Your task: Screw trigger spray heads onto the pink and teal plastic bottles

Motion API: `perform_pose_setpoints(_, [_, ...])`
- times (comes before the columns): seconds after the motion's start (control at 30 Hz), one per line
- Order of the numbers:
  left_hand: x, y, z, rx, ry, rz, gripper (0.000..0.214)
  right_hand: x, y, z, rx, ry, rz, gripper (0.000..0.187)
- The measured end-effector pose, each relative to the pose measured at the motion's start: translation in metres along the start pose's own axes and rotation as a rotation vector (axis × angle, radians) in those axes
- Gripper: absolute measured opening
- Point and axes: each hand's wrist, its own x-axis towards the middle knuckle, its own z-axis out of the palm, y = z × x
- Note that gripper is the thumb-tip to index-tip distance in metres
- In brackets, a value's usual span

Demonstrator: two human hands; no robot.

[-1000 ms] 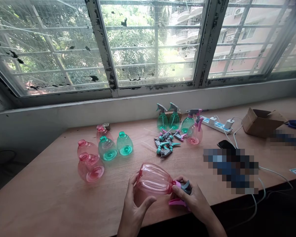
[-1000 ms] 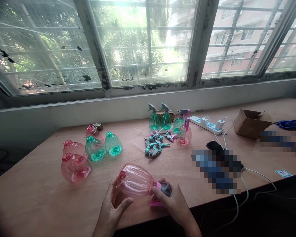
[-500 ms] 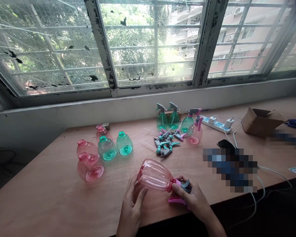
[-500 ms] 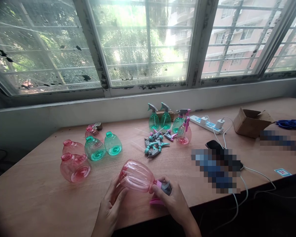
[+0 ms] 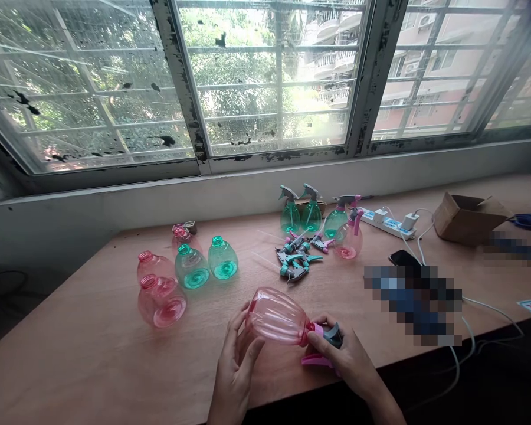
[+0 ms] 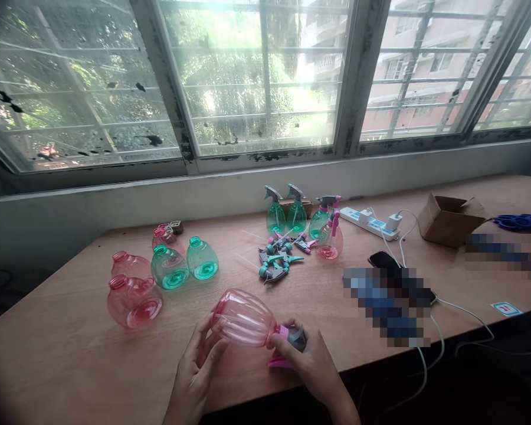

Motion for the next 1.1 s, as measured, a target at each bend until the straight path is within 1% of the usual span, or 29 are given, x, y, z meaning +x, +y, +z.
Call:
perform_pose_setpoints(0.13, [0.0,-0.003,-0.001,-0.031,-0.028,0.019,0.049,0.0,0.0,0.0,-0.002,0.008,-0.005,0.04])
perform_pose_setpoints(0.27, [-0.002,-0.002,0.001,-0.032,-0.047,-0.003,0.052,0.001,-0.001,0.001,0.029,0.007,-0.004,0.04])
perform_pose_setpoints(0.37, [-0.005,0.001,0.002,-0.02,-0.028,-0.004,0.056,0.0,-0.001,0.001,0.026,0.009,-0.007,0.04])
perform_pose_setpoints(0.47, [-0.006,0.003,0.005,-0.021,0.042,-0.004,0.059,0.0,0.001,0.001,0.023,-0.004,-0.002,0.039])
perform_pose_setpoints(0.57, [-0.006,0.002,0.007,-0.016,0.101,0.024,0.062,0.001,0.004,-0.001,0.014,-0.022,0.021,0.039])
perform_pose_setpoints(0.63, [-0.005,0.001,0.006,0.001,0.104,0.028,0.061,0.002,0.006,-0.002,-0.004,-0.034,0.023,0.038])
perform_pose_setpoints(0.8, [-0.001,0.002,0.001,0.047,0.012,0.027,0.06,0.003,0.007,-0.003,0.016,-0.039,0.013,0.037])
perform_pose_setpoints(0.87, [-0.002,0.004,0.002,0.06,-0.005,0.031,0.059,0.003,0.007,-0.002,0.02,-0.028,0.007,0.038])
perform_pose_setpoints(1.03, [-0.008,0.007,0.01,0.05,0.051,0.032,0.063,0.003,0.007,-0.004,0.023,-0.043,0.016,0.038])
perform_pose_setpoints(1.1, [-0.009,0.008,0.011,0.042,0.076,0.005,0.063,0.002,0.007,-0.004,0.01,-0.051,0.013,0.037])
